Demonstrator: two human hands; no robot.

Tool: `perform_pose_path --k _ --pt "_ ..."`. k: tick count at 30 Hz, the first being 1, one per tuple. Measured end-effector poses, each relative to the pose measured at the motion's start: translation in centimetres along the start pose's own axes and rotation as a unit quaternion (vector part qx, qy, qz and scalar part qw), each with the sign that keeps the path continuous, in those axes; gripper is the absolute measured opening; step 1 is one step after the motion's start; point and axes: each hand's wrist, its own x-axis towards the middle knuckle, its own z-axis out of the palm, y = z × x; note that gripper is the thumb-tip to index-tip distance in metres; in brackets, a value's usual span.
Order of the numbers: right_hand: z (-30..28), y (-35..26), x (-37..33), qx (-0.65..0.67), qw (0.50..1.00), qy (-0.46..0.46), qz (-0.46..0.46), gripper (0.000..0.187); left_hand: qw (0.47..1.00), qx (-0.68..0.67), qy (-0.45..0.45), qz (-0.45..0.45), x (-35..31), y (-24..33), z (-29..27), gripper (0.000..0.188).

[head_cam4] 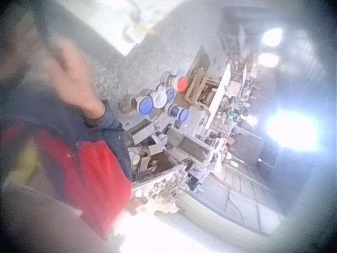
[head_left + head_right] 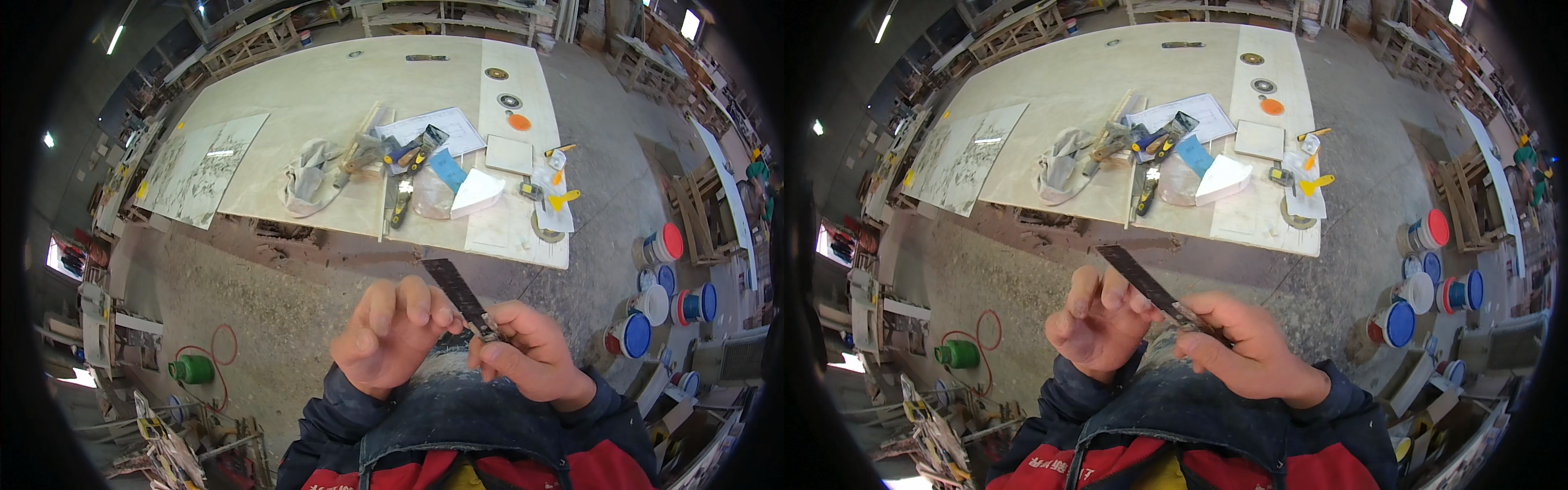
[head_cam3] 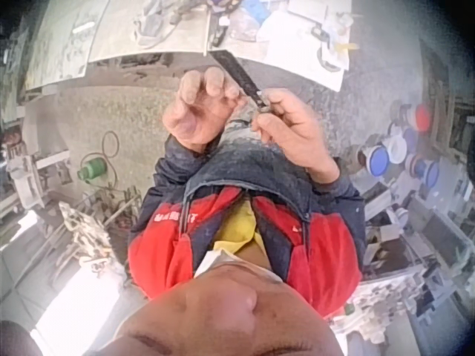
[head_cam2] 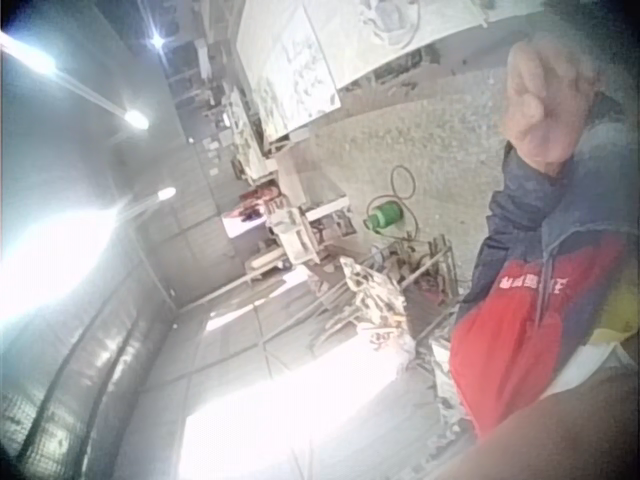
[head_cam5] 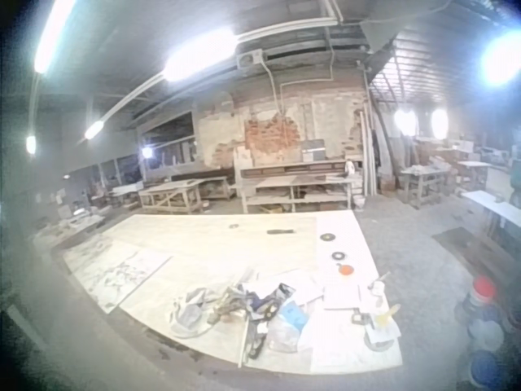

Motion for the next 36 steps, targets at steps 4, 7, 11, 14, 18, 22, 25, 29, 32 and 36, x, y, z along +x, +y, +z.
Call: perform_pose_path --k 4,7,11,14,18,22,25,29,32,36 --pt "0.6 -1.0 1.1 -0.234 0.96 0.01 -0.153 0.03 0.999 0.037 -0.004 0.013 -0.2 -0.3 -0.1 0.026" --pt "1.0 -1.9 1.8 -0.329 0.923 -0.023 -0.197 0.036 0.998 0.058 -0.016 0.026 -0.3 -0.4 -0.3 0.027" --pt "2.2 -2.1 2.9 -0.374 0.876 -0.023 -0.304 0.043 0.997 0.068 -0.005 0.021 -0.7 -0.1 -0.2 0.027" --pt "2.8 -2.3 3.2 -0.394 0.859 -0.034 -0.324 0.045 0.998 0.055 -0.011 0.034 -1.0 -0.1 -0.2 0.025" --pt "3.3 -2.4 3.6 -0.423 0.839 -0.023 -0.341 0.047 0.993 0.098 -0.04 0.058 -1.2 0.2 -0.6 0.026" --pt "3.6 -2.4 3.9 -0.45 0.816 -0.006 -0.364 0.049 0.987 0.137 -0.025 0.085 -1.6 0.5 -0.6 0.027" --pt "3.6 -2.4 4.0 -0.468 0.805 -0.009 -0.364 0.05 0.98 0.165 -0.016 0.107 -1.7 0.7 -0.5 0.025" --pt "3.6 -2.5 4.0 -0.469 0.804 -0.011 -0.366 0.051 0.97 0.201 -0.04 0.131 -1.4 1.1 -0.8 0.023" --pt "3.7 -2.6 4.1 -0.469 0.803 -0.011 -0.368 0.051 0.962 0.228 -0.049 0.142 -1.2 1.4 -0.9 0.023" --pt "3.5 -2.7 4.1 -0.475 0.8 -0.01 -0.367 0.051 0.954 0.261 -0.046 0.142 -1.0 1.7 -0.8 0.023"
